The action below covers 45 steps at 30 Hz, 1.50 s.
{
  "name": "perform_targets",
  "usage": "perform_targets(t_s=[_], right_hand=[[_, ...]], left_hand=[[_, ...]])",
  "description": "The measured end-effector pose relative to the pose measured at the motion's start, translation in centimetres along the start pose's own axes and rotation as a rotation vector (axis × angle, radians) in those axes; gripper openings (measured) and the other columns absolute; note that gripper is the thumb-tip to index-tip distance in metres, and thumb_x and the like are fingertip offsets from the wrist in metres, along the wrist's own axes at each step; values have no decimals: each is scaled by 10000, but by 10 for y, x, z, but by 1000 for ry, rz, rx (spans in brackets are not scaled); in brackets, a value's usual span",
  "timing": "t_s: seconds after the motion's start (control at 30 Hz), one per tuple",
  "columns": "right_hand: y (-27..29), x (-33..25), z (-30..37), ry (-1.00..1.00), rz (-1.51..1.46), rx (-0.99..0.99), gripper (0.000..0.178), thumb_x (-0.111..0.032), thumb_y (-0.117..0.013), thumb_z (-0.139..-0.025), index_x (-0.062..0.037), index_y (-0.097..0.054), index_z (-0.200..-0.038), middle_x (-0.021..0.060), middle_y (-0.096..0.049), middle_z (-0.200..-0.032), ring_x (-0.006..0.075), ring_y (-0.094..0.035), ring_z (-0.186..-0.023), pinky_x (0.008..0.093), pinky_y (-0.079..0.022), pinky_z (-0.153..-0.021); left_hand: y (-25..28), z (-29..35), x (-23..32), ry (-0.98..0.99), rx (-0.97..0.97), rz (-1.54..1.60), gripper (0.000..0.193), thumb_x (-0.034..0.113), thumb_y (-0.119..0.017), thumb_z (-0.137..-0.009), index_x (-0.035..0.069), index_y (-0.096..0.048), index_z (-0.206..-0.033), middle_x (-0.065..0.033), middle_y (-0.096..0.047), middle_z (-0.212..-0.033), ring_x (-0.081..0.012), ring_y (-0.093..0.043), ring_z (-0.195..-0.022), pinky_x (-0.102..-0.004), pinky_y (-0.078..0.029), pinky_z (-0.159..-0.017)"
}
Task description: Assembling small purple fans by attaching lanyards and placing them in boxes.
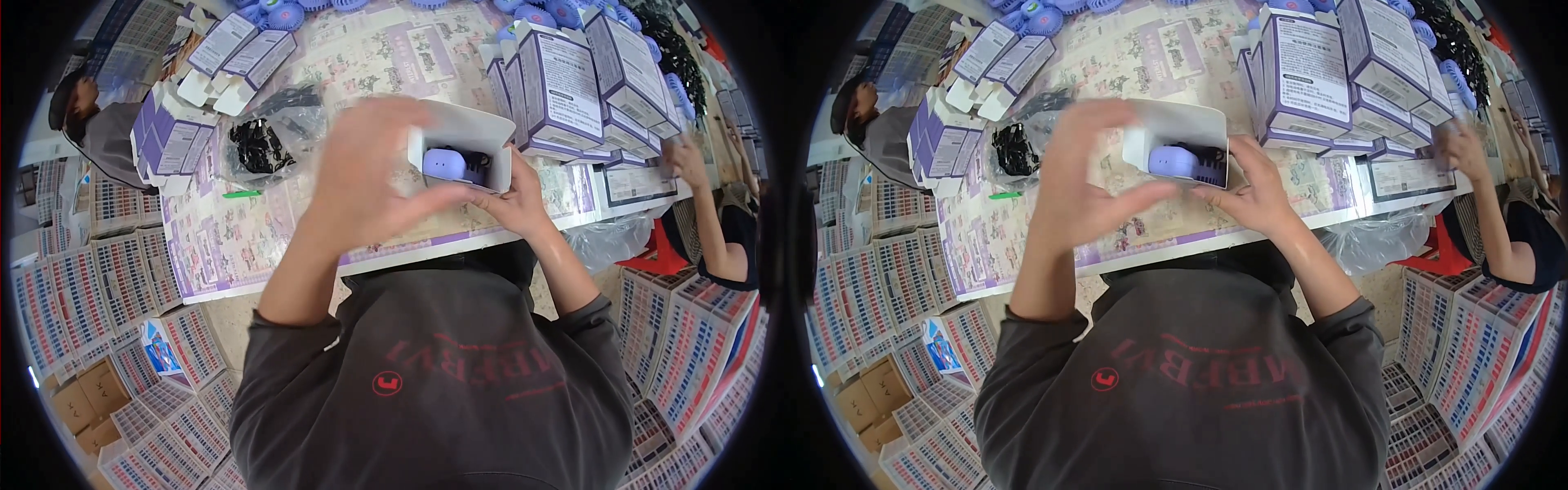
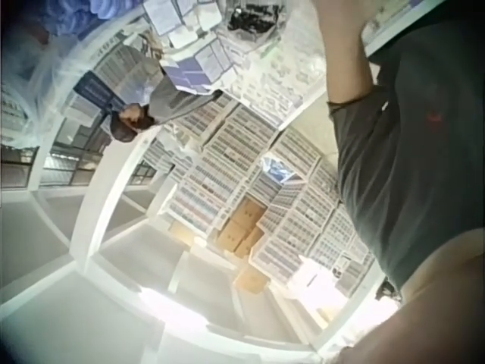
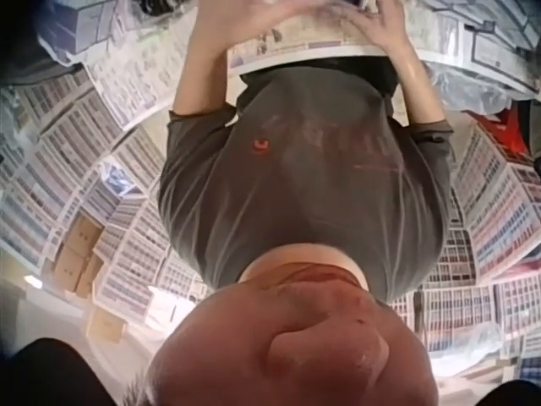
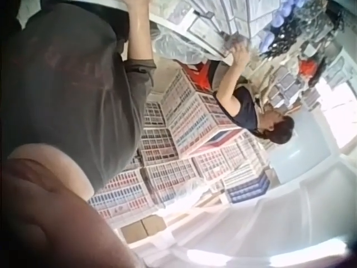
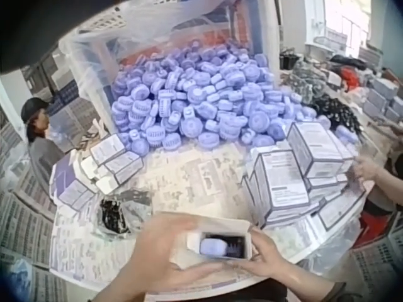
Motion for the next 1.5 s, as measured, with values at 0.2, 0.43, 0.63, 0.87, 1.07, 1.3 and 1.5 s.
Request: perform_targets(t_s=[0.2, 0.43, 0.63, 0.87, 1.07, 1.3, 1.5], right_hand=[[16, -8, -9, -94, 149, -20, 488, -185, -779, -778, 1, -589, -1187, 154, -638, -1051, 279, -615, -977, 362, -478, -863], [25, -17, 16, -29, 245, -128, 158, -78, -688, -831, -17, -677, -977, 115, -632, -784, 287, -620, -783, 359, -481, -702], [18, -3, 39, -114, 235, -138, 131, -37, -664, -823, -11, -674, -951, 134, -623, -774, 305, -606, -744, 372, -478, -675], [15, 2, 41, -123, 224, -143, 115, -12, -650, -832, -7, -678, -944, 130, -634, -777, 279, -609, -736, 342, -480, -679], [22, 22, 44, -236, 201, -29, 101, -22, -641, -853, -8, -685, -942, 121, -653, -795, 236, -615, -727, 317, -477, -677], [-3, -3, 20, -62, 195, -43, 94, -26, -630, -865, 4, -684, -936, 104, -651, -787, 228, -616, -735, 309, -476, -682], [35, -24, -8, 156, 363, 140, 170, -103, -616, -898, 22, -655, -1006, 118, -651, -847, 243, -616, -810, 321, -474, -747]], left_hand=[[-68, 32, -102, 554, 93, 487, 759, 331, -842, -732, -61, -465, -1261, -133, -658, -1064, -170, -641, -902, -315, -519, -747], [-117, -20, -154, 715, 34, 783, 403, 244, -620, -944, -44, -510, -1203, -142, -682, -936, -177, -677, -696, -281, -535, -547], [-148, -82, -130, 594, -77, 490, 458, 337, -634, -901, -62, -556, -1112, -150, -692, -812, -208, -686, -650, -322, -543, -574], [-152, -116, -94, 351, 86, 660, 568, 295, -677, -866, -94, -464, -1222, -174, -667, -937, -221, -671, -757, -322, -524, -692], [40, 40, -262, 710, 1471, 928, 1008, -44, -585, -799, 129, 105, -1514, -202, -607, -1041, -214, -615, -730, -316, -509, -633], [86, 122, -368, 994, 1347, 1096, 540, -72, -575, -795, -48, -439, -1317, -113, -641, -782, -187, -600, -561, -269, -438, -467], [14, 14, -125, 747, 157, 376, 239, 138, -707, -821, 0, -653, -1007, -112, -663, -810, -197, -651, -676, -314, -512, -576]])
Point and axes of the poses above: each hand's wrist, its own z-axis away from the middle knuckle, its own y-axis out of the back of the hand, x = y × z, the point moved 10 cm from there along -z, towards the middle knuckle
